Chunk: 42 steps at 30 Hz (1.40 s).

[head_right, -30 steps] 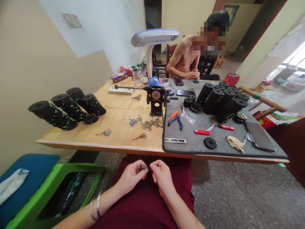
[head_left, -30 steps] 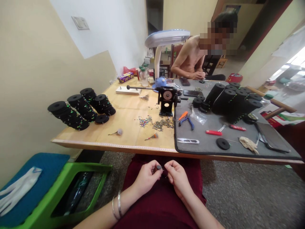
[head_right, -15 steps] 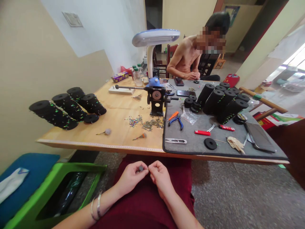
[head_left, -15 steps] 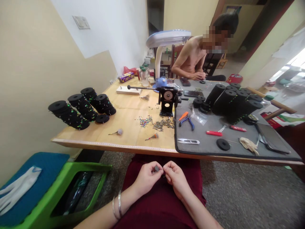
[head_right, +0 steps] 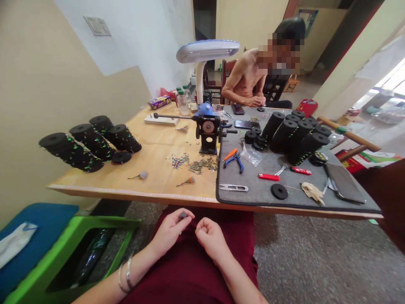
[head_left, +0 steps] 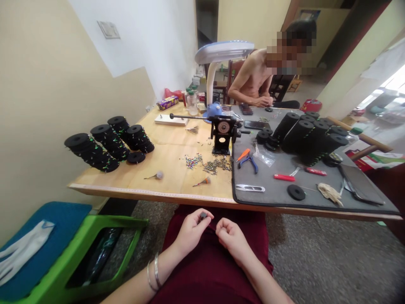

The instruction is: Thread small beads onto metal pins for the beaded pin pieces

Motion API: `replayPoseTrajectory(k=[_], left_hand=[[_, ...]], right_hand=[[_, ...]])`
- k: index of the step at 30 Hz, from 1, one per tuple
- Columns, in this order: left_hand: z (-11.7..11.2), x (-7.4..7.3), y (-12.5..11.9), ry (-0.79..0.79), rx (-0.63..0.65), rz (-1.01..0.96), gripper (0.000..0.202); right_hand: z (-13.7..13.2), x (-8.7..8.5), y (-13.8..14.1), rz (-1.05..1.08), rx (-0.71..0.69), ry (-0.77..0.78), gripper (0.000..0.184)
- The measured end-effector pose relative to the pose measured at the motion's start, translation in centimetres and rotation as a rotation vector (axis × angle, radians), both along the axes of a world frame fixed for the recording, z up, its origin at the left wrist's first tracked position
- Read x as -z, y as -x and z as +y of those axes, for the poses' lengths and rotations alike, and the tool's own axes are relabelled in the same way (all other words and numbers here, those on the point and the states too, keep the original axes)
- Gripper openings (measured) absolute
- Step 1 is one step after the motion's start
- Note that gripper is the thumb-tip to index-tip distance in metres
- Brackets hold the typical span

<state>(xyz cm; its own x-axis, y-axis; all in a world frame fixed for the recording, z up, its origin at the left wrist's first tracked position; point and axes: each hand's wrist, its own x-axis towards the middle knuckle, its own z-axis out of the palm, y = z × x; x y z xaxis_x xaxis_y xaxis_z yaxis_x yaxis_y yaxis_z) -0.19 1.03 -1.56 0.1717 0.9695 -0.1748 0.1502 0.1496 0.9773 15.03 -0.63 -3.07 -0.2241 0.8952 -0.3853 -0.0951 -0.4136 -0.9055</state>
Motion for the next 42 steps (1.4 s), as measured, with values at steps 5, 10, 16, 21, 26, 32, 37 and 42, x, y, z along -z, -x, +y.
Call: replayPoseTrajectory(k=[5,10,16,21,26,32,37,42], left_hand=[[0.3,0.5,0.5,0.033,-0.095,-0.02,0.017],[0.8,0.8,1.8,0.044,-0.181,-0.081,0.018],[0.2,0.3,1.8,0.107,0.001,-0.048,0.02],[0.1,-0.4,0.6,0.178,0.115,-0.087,0.025],[1.0,-1.2,-0.1,0.13,0.058,-0.088,0.025],[1.2,-1.3,0.2,0.044,0.052,-0.029,0.024],[0.9,-1.4,-0.1,-0.073,0.059,0.069,0.026],[0.7,-1.8,-0.1,-0.201,0.073,0.226,0.024]], right_hand=[[-0.2,0.1,-0.1,0.03,0.045,-0.002,0.007],[-0.4,0.0,-0.4,0.155,0.13,0.05,0.011],[-0.4,-0.2,-0.3,0.192,0.163,0.042,0.023],[-0.5,-0.5,-0.2,0.064,0.123,-0.019,0.029],[-0.5,-0.3,-0.3,0.031,0.084,-0.048,0.035],[0.0,-0.5,-0.6,0.278,0.08,0.081,0.043],[0.8,-1.2,-0.3,0.22,0.028,0.022,0.041],[1.1,-0.9,0.1,-0.015,-0.01,-0.095,0.029]])
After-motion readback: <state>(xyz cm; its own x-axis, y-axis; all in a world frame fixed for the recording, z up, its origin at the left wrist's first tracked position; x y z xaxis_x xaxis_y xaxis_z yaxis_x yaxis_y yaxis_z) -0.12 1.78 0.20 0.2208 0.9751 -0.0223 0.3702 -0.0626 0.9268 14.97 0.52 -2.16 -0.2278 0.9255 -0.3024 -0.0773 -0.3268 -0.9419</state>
